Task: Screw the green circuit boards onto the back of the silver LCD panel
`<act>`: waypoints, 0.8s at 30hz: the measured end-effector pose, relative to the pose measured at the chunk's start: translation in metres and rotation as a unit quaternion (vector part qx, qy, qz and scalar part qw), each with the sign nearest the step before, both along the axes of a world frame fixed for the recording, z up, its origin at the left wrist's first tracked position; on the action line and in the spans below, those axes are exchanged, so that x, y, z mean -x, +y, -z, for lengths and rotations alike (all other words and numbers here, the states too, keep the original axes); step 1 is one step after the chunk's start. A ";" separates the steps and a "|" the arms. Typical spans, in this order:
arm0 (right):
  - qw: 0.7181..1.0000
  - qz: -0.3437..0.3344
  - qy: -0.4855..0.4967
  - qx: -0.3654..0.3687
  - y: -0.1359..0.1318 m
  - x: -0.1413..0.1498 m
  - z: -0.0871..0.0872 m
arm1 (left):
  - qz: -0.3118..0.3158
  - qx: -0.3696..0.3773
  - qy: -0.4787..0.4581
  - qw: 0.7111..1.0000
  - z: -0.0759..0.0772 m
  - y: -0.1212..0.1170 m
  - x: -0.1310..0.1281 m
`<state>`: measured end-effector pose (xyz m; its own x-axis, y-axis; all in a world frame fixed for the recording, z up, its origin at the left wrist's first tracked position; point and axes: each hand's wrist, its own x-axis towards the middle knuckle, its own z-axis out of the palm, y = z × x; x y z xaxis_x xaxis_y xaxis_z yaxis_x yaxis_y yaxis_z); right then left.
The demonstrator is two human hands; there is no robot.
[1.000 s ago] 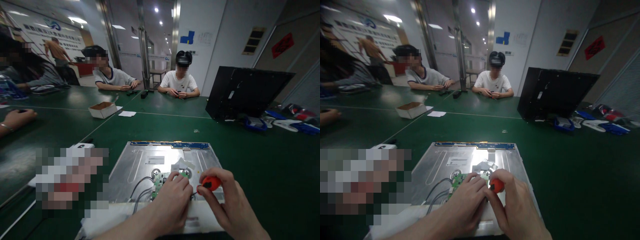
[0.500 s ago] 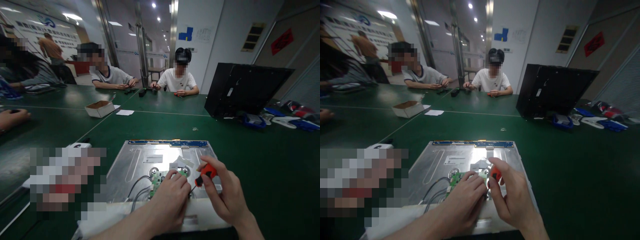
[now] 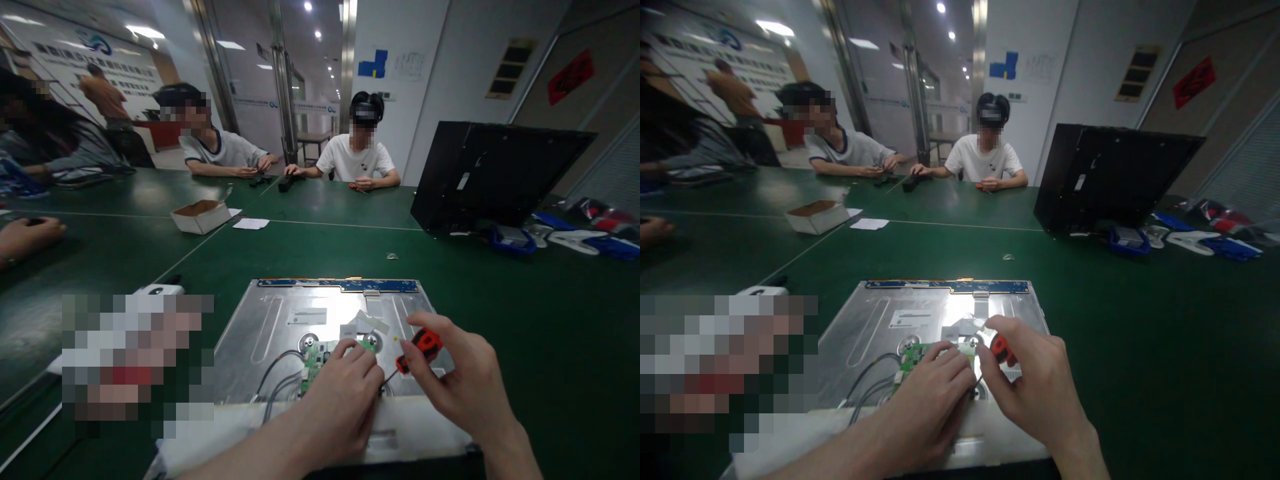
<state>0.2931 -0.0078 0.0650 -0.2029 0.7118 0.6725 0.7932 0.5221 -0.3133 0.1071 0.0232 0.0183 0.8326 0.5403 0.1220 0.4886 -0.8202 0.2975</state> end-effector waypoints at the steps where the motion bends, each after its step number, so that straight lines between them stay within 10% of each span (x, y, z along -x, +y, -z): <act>1: 1.000 0.000 -0.001 0.002 0.000 0.000 0.000 | 0.000 0.001 -0.001 1.000 0.000 0.000 0.000; 17: 0.992 -0.076 0.078 0.067 0.002 -0.004 0.000 | -0.009 0.004 0.008 1.000 -0.005 -0.002 -0.001; 24: 0.999 -0.026 0.037 -0.010 0.005 0.000 0.009 | -0.005 0.002 -0.003 1.000 -0.002 0.000 -0.001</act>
<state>0.2932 -0.0028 0.0565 -0.1871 0.6877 0.7015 0.7401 0.5682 -0.3596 0.1079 0.0227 0.0201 0.8267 0.5488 0.1243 0.4947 -0.8141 0.3041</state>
